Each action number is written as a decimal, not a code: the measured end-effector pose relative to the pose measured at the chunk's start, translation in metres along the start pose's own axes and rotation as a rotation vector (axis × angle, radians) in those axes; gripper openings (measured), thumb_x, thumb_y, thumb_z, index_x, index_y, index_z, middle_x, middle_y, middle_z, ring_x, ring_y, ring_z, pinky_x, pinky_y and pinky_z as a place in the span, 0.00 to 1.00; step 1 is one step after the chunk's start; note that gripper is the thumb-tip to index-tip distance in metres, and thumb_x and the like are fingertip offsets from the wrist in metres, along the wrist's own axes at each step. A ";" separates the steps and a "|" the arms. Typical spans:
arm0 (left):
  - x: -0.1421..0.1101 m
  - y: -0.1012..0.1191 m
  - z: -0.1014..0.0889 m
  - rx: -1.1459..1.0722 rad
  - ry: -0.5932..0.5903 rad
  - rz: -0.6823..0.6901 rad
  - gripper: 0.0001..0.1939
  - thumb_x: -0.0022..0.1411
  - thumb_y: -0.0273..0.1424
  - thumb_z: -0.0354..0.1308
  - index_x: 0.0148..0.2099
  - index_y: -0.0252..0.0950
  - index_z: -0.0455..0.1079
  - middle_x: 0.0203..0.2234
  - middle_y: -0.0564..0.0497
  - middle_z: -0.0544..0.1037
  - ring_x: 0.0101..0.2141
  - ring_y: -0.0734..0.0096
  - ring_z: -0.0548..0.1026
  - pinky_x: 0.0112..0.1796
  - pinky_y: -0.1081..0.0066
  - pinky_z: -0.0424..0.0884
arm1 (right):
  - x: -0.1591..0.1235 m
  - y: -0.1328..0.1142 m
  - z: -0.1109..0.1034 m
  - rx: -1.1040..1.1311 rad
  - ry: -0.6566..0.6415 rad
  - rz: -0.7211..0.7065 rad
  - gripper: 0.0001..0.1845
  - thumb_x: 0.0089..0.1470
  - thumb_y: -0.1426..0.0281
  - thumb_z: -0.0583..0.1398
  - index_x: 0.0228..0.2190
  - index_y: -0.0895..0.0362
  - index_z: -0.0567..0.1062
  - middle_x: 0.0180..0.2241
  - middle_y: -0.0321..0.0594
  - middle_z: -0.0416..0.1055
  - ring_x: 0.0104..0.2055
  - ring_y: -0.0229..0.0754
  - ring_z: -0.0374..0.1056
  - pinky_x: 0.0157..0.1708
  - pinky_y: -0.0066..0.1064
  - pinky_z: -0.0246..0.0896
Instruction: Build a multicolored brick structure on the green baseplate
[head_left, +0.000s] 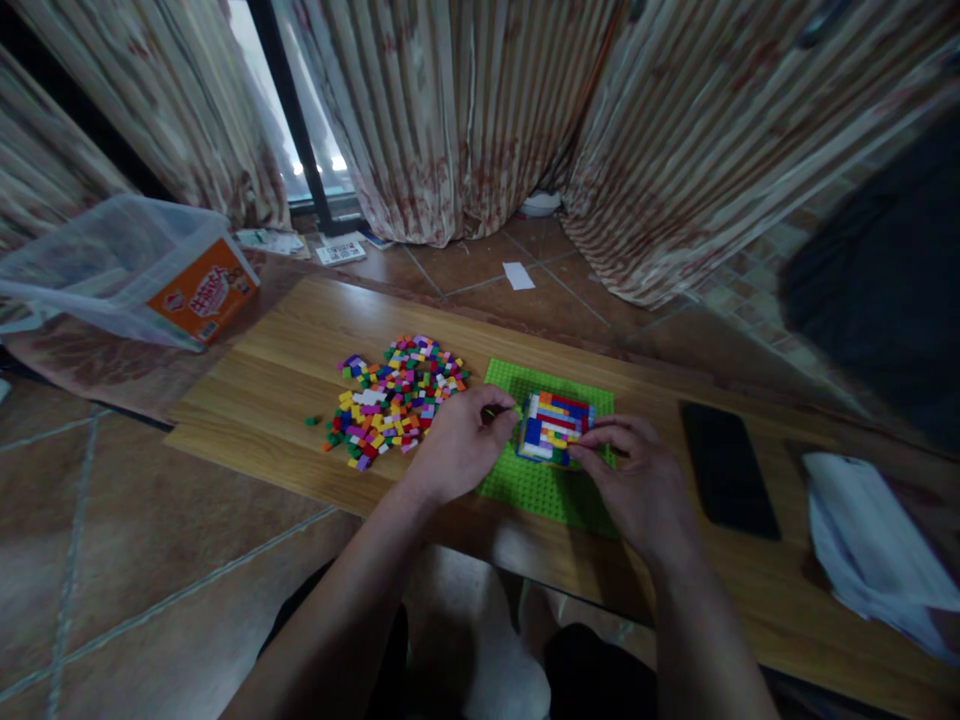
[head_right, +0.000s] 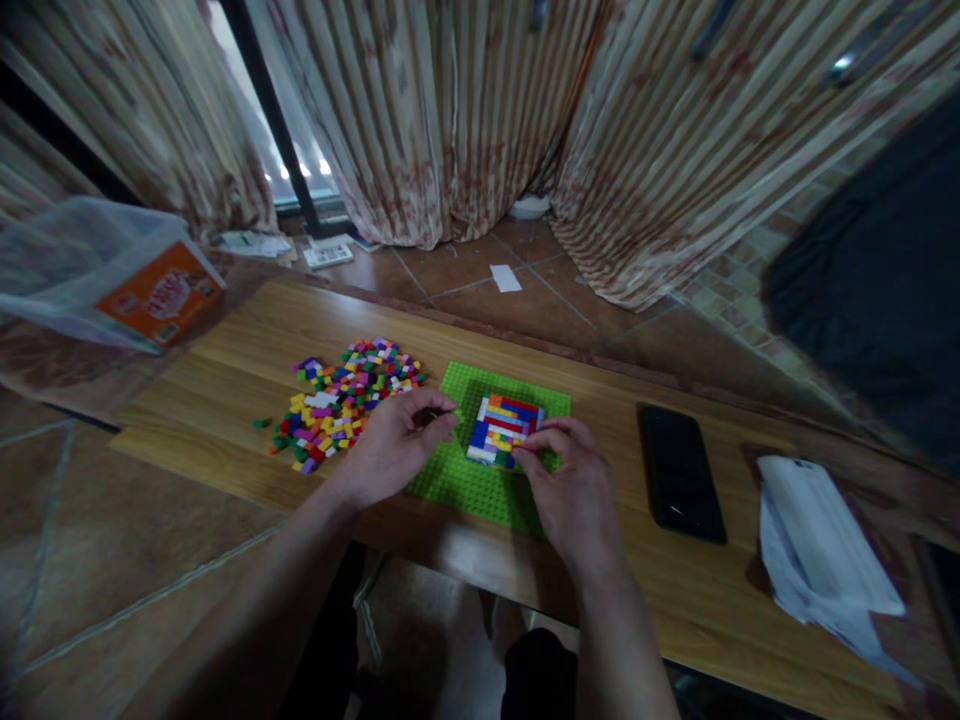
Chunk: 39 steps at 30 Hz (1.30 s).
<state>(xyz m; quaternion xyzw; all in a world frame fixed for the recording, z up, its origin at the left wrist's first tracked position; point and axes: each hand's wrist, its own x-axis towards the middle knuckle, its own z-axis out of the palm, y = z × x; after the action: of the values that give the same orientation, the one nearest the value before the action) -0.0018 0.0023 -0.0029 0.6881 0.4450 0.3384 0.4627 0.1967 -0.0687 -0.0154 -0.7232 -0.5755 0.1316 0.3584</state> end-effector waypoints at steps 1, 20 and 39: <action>0.000 0.000 0.000 0.004 0.001 -0.001 0.06 0.60 0.29 0.55 0.36 0.33 0.72 0.26 0.52 0.75 0.25 0.75 0.69 0.27 0.74 0.64 | 0.000 0.000 0.000 -0.001 -0.002 0.009 0.12 0.50 0.59 0.64 0.25 0.54 0.78 0.39 0.42 0.71 0.41 0.47 0.70 0.45 0.43 0.63; -0.002 -0.007 0.014 -0.182 -0.134 -0.068 0.08 0.59 0.27 0.56 0.41 0.34 0.73 0.31 0.50 0.78 0.31 0.70 0.75 0.34 0.70 0.71 | -0.004 -0.001 0.001 -0.009 0.032 -0.065 0.10 0.52 0.61 0.64 0.26 0.54 0.79 0.40 0.42 0.71 0.42 0.47 0.70 0.46 0.42 0.63; -0.012 0.013 0.023 -0.347 -0.114 0.043 0.05 0.58 0.23 0.57 0.39 0.34 0.70 0.30 0.51 0.77 0.33 0.73 0.75 0.38 0.71 0.71 | -0.015 -0.040 0.012 0.319 0.068 -0.123 0.07 0.58 0.66 0.61 0.33 0.51 0.80 0.36 0.38 0.76 0.40 0.41 0.72 0.42 0.36 0.67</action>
<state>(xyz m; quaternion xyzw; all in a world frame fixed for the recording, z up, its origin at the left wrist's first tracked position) 0.0180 -0.0185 0.0008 0.6255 0.3382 0.3801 0.5916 0.1554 -0.0753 0.0000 -0.6247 -0.5780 0.1748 0.4952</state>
